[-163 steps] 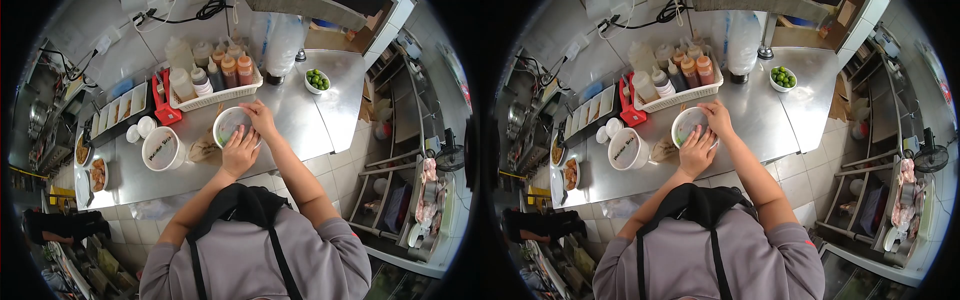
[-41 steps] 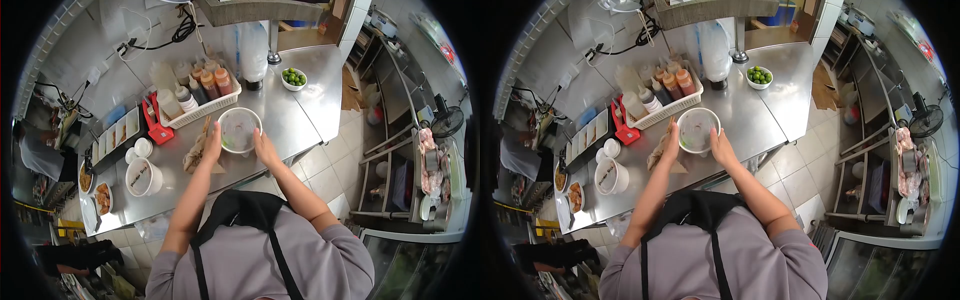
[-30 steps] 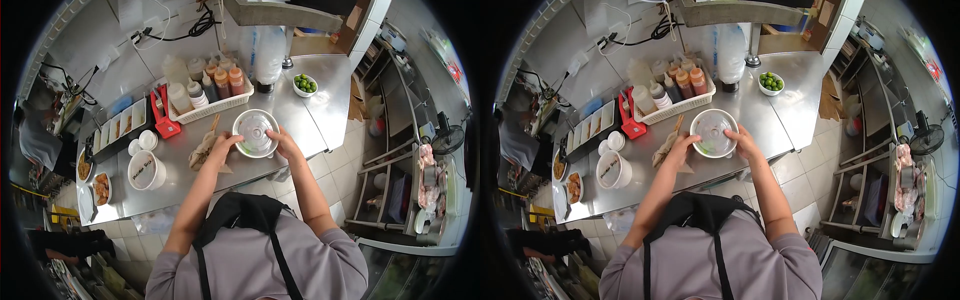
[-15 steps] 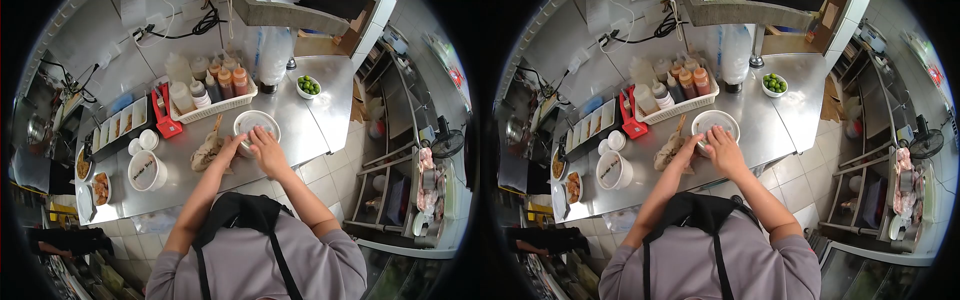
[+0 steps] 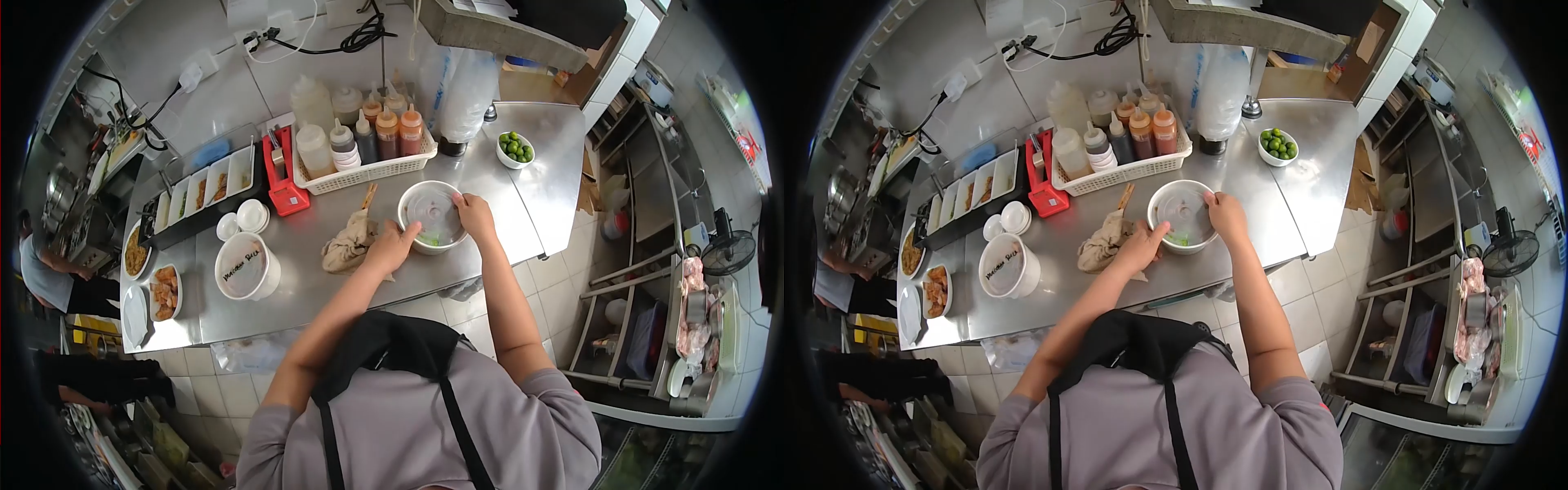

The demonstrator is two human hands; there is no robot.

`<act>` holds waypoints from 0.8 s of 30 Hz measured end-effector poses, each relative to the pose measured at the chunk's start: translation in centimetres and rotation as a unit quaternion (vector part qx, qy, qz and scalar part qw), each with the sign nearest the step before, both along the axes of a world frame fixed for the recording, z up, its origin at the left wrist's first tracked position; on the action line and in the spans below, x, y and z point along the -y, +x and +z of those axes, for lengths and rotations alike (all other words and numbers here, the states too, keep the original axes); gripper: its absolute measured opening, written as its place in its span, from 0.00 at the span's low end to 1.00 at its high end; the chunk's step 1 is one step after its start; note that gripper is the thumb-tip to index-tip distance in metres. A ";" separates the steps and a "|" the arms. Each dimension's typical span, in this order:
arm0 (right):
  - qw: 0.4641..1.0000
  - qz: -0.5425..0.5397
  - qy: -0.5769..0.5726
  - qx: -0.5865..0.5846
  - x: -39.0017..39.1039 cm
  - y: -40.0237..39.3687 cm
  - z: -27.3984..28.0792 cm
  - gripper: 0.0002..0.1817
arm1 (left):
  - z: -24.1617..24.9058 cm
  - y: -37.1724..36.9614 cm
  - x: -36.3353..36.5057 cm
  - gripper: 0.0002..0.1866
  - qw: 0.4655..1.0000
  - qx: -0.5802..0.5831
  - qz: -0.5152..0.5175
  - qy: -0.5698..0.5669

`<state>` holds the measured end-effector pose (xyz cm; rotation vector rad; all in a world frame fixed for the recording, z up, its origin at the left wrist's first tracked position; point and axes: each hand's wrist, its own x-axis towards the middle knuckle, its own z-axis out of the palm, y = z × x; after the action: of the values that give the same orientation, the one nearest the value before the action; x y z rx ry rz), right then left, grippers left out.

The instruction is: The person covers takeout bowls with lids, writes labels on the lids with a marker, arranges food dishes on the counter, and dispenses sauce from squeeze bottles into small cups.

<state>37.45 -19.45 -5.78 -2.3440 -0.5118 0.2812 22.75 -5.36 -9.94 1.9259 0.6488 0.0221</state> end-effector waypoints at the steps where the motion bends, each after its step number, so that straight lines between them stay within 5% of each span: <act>1: 1.000 -0.006 0.005 0.004 -0.1 0.0 -0.2 0.23 | 0.8 -0.4 0.3 0.38 1.000 -0.017 -0.005 -0.007; 7: 0.998 0.062 -0.017 -0.028 0.3 2.1 -0.4 0.25 | 3.5 -4.0 1.2 0.34 0.999 -0.012 -0.034 0.001; 10: 0.975 0.010 -0.034 0.220 -2.6 1.6 1.4 0.25 | 2.9 -6.4 -0.3 0.30 0.993 0.090 -0.019 -0.070; 12: 0.960 0.095 0.056 0.256 -7.2 -0.9 5.0 0.25 | 4.3 -8.3 -0.9 0.23 0.988 0.139 0.009 -0.060; 14: 0.963 0.185 0.154 0.122 -12.7 -5.6 8.3 0.25 | 5.8 -10.3 -1.4 0.18 0.984 0.170 0.038 -0.033; 16: 0.950 0.281 0.101 -0.088 -19.7 -6.9 7.3 0.23 | 7.0 -11.8 -2.1 0.14 0.980 0.185 0.067 0.010; 18: 0.946 0.317 0.042 -0.046 -25.3 -8.8 6.5 0.19 | 7.7 -13.5 -2.8 0.11 0.971 0.220 0.093 0.001; 21: 0.935 0.305 0.002 0.179 -34.3 -7.3 -1.0 0.15 | 9.2 -16.6 -3.9 0.11 0.955 0.262 0.139 -0.014; 24: 0.931 0.347 -0.097 0.052 -35.9 -7.6 -0.1 0.15 | 9.7 -19.5 -5.7 0.10 0.939 0.278 0.202 -0.011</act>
<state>29.86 16.43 -5.85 -2.2891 -1.4210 0.5512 3.24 0.37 -0.21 1.6228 0.6336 0.7864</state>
